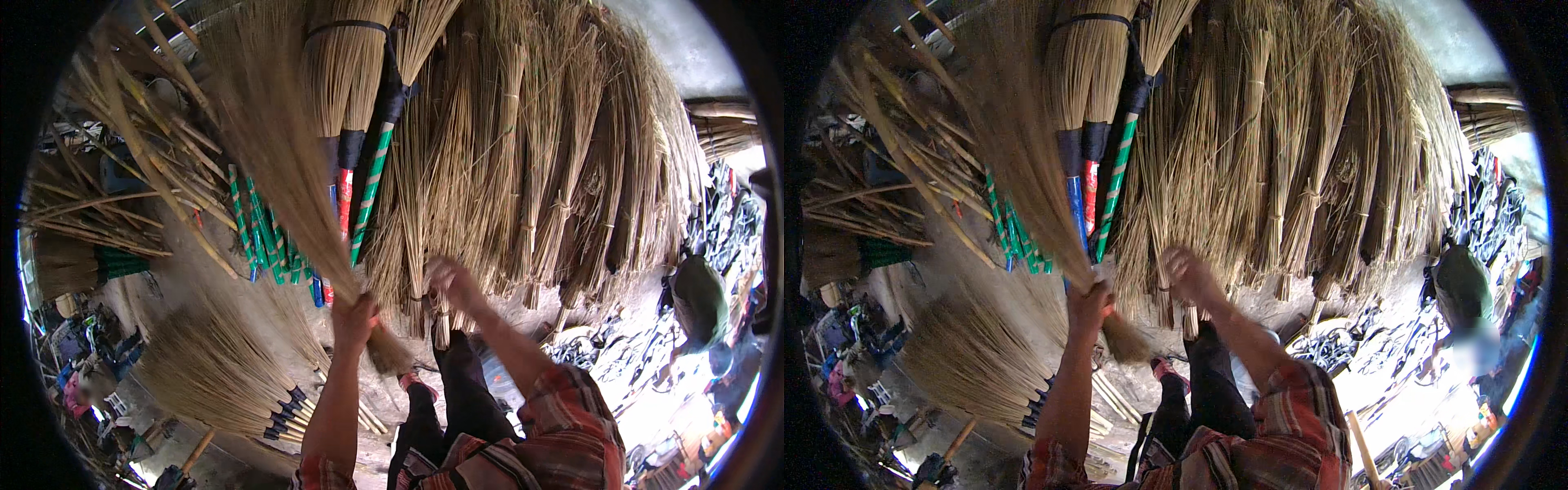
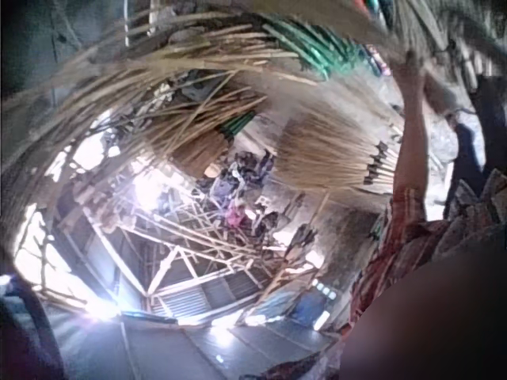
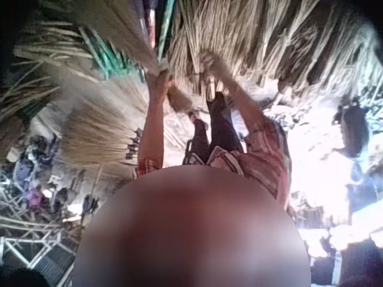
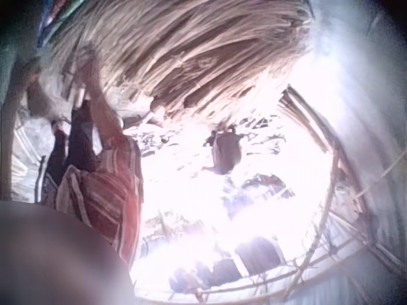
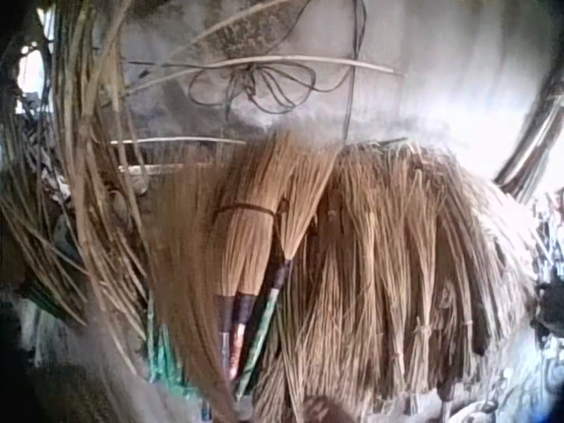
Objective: The person sits on the floor and uses a knife to shave and shape the ends of wooden sticks. They repeatedly pick up sticks, carve them, and place them aside. Later, they stand and handle bundles of straw brooms, moving them within the workshop.
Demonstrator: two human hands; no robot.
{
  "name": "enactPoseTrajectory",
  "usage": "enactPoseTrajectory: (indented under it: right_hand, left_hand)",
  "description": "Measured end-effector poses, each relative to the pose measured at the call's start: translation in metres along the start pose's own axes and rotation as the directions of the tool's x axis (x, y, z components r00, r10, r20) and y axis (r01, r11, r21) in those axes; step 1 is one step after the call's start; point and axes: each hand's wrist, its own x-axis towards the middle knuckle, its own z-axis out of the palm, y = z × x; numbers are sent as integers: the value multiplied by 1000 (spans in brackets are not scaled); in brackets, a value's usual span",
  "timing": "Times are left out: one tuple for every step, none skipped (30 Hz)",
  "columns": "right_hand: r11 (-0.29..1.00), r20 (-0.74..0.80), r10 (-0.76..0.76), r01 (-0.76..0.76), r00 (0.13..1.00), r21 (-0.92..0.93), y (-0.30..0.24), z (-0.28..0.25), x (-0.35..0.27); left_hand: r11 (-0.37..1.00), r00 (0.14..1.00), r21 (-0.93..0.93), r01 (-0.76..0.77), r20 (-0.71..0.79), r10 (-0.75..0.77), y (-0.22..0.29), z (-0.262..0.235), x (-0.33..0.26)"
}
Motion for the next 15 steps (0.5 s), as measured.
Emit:
enactPoseTrajectory:
  right_hand:
    - [925, -161, 9, -70, 987, -374, 1, -25, 34]
    - [912, -328, -37, -102, 944, -397, 1, -52, 70]
    - [816, -445, -107, -177, 889, -550, 1, -78, 105]
    - [849, -546, -176, -155, 819, -506, 2, -101, 138]
    - [754, -581, -220, -241, 784, -612, 3, -120, 167]
    - [624, -622, -352, -320, 699, -713, 5, -135, 193]
    - [642, -666, -221, -408, 713, -650, 8, -145, 215]
    - [649, -711, -126, -485, 692, -586, 11, -151, 232]
    - [584, -688, 5, -560, 726, -587, 15, -154, 244]
    - [588, -688, -6, -554, 726, -590, 18, -156, 252]
    - [587, -682, 17, -559, 731, -585, 20, -156, 256]
    - [591, -678, 36, -563, 734, -577, 23, -155, 256]
    - [631, -685, -57, -505, 727, -589, 24, -154, 253]
    - [647, -677, -141, -450, 722, -615, 26, -151, 246]
    - [655, -668, -251, -385, 700, -650, 27, -149, 237]
  left_hand:
    - [999, 995, -32, 15, -96, -18, -9, -20, 1]
    - [995, 966, -38, 97, -236, -104, -20, -43, -2]
    - [999, 967, -41, 7, -255, -17, -33, -67, -12]
    - [998, 953, -5, -57, -297, 53, -46, -92, -24]
    - [998, 924, -22, -52, -380, 40, -60, -110, -32]
    - [996, 889, -55, -66, -456, 34, -75, -125, -42]
    - [1000, 875, -7, -28, -483, 21, -88, -140, -56]
    - [997, 841, 43, 57, -540, -25, -98, -151, -68]
    - [999, 843, 52, 14, -538, 16, -108, -158, -78]
    - [996, 832, 89, 4, -553, 46, -116, -161, -90]
    - [967, 844, 256, -16, -516, 150, -122, -164, -98]
    - [965, 838, 260, -36, -518, 171, -126, -167, -103]
    - [963, 829, 269, -17, -534, 164, -131, -167, -113]
    - [964, 826, 265, -19, -540, 165, -135, -167, -121]
    - [968, 815, 253, -1, -560, 148, -136, -169, -123]
